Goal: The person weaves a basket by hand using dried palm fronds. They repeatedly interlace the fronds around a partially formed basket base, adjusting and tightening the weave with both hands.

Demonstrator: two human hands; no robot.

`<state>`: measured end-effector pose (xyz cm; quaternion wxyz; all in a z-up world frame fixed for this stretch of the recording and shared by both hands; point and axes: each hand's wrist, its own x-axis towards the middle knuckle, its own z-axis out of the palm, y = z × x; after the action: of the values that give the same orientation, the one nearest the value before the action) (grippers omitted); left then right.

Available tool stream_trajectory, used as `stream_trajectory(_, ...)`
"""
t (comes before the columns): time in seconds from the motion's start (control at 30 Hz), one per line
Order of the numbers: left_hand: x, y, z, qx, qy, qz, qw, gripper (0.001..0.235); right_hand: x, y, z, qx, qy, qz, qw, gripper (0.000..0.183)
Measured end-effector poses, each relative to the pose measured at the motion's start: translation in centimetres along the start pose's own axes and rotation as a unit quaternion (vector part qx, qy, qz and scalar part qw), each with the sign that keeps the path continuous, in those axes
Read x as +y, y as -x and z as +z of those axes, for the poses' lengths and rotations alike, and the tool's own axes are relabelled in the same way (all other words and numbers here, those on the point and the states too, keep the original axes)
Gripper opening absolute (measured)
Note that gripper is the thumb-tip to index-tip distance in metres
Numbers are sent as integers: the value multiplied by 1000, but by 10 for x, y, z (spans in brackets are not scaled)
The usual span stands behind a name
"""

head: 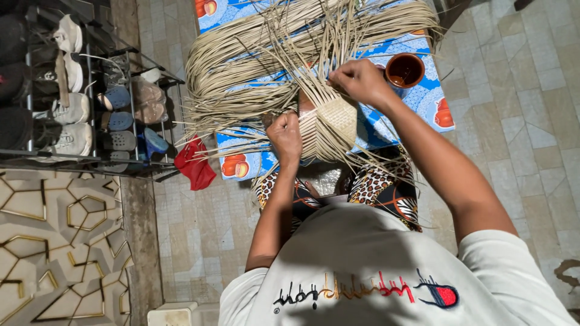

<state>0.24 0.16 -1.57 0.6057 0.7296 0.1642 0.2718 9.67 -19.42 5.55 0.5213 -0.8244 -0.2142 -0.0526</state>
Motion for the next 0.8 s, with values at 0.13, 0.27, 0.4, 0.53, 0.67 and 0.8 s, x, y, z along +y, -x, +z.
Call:
stream_trajectory(0.13,13,-1,-3,-41,58,44,997,44,-38,-33,-10,-171,-13,298,939,40)
stream_trajectory(0.27,14,1,-3,-55,62,39,996,45,-28,-46,3,-177,-103,330,922,61)
stream_trajectory(0.4,12,0,-5,-52,49,40,997,45,-54,-56,1,-118,-127,344,923,11)
stream_trajectory(0.53,13,-1,-4,-56,76,44,995,45,-60,-54,-1,-134,-42,312,940,28)
stream_trajectory(0.67,13,0,-4,-58,92,52,993,45,-66,-64,7,-222,117,343,905,83)
stream_trajectory(0.8,6,-1,-2,-54,95,39,993,44,-106,-82,23,-298,91,325,893,109)
